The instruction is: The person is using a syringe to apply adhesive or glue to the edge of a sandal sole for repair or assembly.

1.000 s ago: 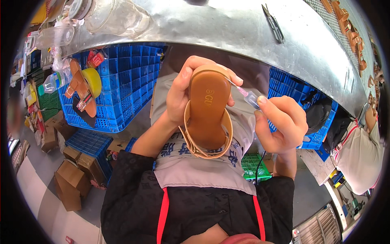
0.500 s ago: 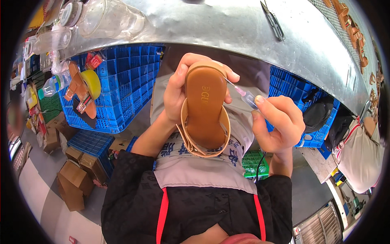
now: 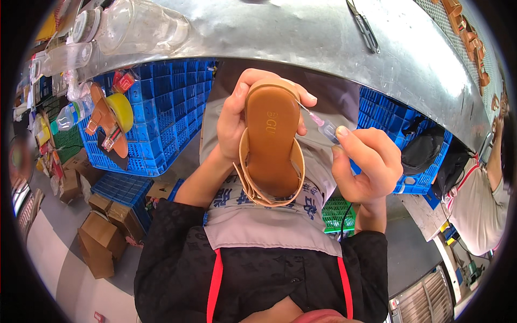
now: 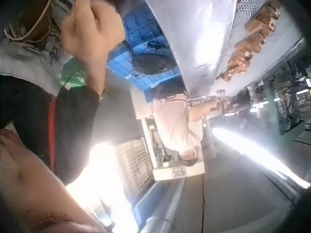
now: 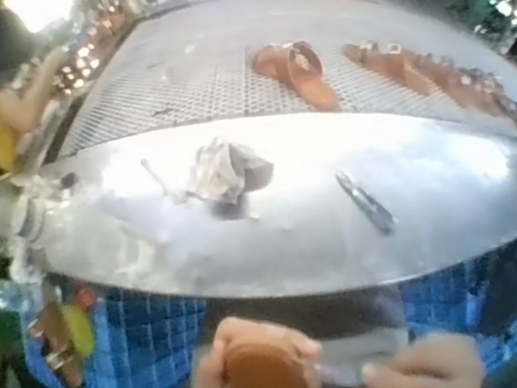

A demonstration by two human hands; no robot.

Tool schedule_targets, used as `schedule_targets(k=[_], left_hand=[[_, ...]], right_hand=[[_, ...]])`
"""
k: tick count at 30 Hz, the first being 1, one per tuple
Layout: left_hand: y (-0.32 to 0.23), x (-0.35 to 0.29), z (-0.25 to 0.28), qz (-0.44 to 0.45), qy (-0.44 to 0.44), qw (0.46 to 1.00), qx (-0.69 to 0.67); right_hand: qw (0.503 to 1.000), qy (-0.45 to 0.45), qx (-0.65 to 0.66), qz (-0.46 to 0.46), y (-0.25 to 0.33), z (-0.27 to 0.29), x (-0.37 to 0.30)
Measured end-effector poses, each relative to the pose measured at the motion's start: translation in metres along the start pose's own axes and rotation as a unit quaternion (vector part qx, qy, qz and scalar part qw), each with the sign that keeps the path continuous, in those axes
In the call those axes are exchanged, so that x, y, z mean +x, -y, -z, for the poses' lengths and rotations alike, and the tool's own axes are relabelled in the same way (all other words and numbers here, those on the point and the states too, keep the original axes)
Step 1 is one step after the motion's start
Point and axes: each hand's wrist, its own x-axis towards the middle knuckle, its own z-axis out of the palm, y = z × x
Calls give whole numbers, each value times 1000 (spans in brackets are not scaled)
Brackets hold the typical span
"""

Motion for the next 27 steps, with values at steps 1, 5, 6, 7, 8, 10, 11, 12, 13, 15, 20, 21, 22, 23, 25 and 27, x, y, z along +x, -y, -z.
schedule_targets(k=[1,5,6,7,8,10,11,12,13,15,20,21,22,23,25,27], left_hand=[[1,0,1,-3,6,1000,-2],[0,0,2,-2,7,1000,0],[1,1,2,-2,7,1000,1],[1,2,3,-7,15,1000,6],[1,3,4,-11,24,1000,12],[0,3,5,-8,22,1000,14],[0,3,5,-4,20,1000,17],[0,3,5,-4,20,1000,17],[-1,3,5,-4,21,1000,17],[0,4,5,-5,21,1000,17],[0,5,6,-15,42,999,18],[1,5,6,-15,42,999,18],[1,5,5,-15,36,999,7],[1,5,5,-16,31,999,-4],[1,4,6,-15,32,999,3],[1,4,7,-15,33,999,10]], right_hand=[[1000,-1,3,-2,-1,-1,0],[1000,-2,8,-6,0,-1,-3],[1000,-2,8,-6,-1,-1,-3],[1000,1,10,-8,-1,0,-4],[1000,4,12,-11,-1,0,-5],[1000,3,10,-11,-1,0,-5],[1000,2,9,-11,-1,0,-6],[1000,2,9,-12,-1,0,-6],[1000,2,10,-12,-1,0,-6],[1000,2,11,-13,-1,0,-8],[1000,5,11,-19,1,0,-12],[1000,5,11,-20,1,0,-12],[1000,3,12,-20,1,-1,-13],[1000,2,12,-21,1,-2,-13],[1000,1,12,-22,1,-2,-15],[1000,1,10,-23,1,-3,-17]])
